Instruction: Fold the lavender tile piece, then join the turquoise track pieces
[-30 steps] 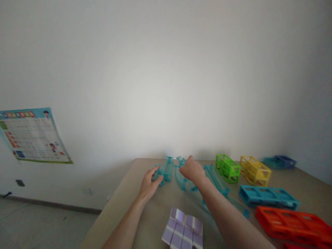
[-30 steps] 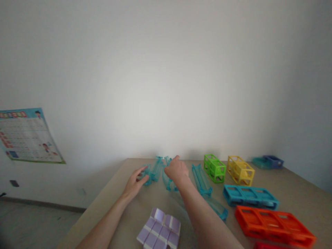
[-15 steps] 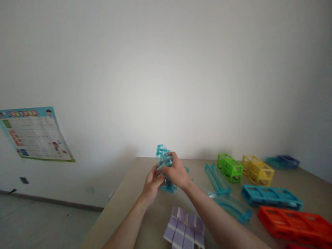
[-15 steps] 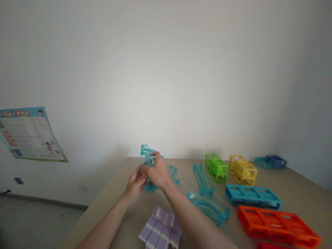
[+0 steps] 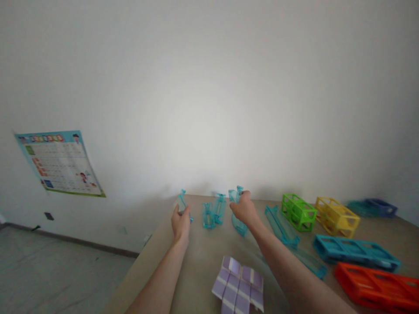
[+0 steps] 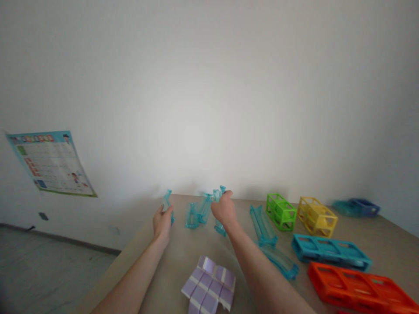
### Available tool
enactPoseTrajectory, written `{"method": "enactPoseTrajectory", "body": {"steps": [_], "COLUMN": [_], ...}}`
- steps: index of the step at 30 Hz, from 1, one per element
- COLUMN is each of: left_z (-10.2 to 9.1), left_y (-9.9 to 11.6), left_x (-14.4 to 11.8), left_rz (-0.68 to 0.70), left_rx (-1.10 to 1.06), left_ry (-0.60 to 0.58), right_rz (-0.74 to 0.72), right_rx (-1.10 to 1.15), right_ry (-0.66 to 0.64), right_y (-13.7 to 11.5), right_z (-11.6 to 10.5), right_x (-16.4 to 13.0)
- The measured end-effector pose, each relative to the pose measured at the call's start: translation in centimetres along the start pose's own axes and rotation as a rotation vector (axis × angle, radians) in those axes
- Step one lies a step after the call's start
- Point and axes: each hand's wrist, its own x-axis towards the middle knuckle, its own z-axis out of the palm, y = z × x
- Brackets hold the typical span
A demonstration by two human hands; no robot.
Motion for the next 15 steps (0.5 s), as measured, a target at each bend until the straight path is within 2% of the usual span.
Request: {"method": "enactPoseTrajectory", "body": {"steps": [3, 7, 15], "left_z": [0.1, 0.4, 0.4], "left_y": [-0.7, -0.5, -0.4], "left_x": [0.3, -0.6, -1.2], "left_rz": [0.005, 0.064, 0.201], "left_rx": [0.212, 0.419, 0.584], "left_ry": [0.024, -0.018, -0.107], "right_rz": [-0.017, -0.05, -0.09], "right_rx": [-0.09, -0.19, -0.264], "right_ry": [-0.042, -0.073, -0.078], "right_y": [0.9, 1.3, 1.2], "right_z": [1.1, 2.4, 2.8], "right_x": [-0.2, -0.8, -0.9]}}
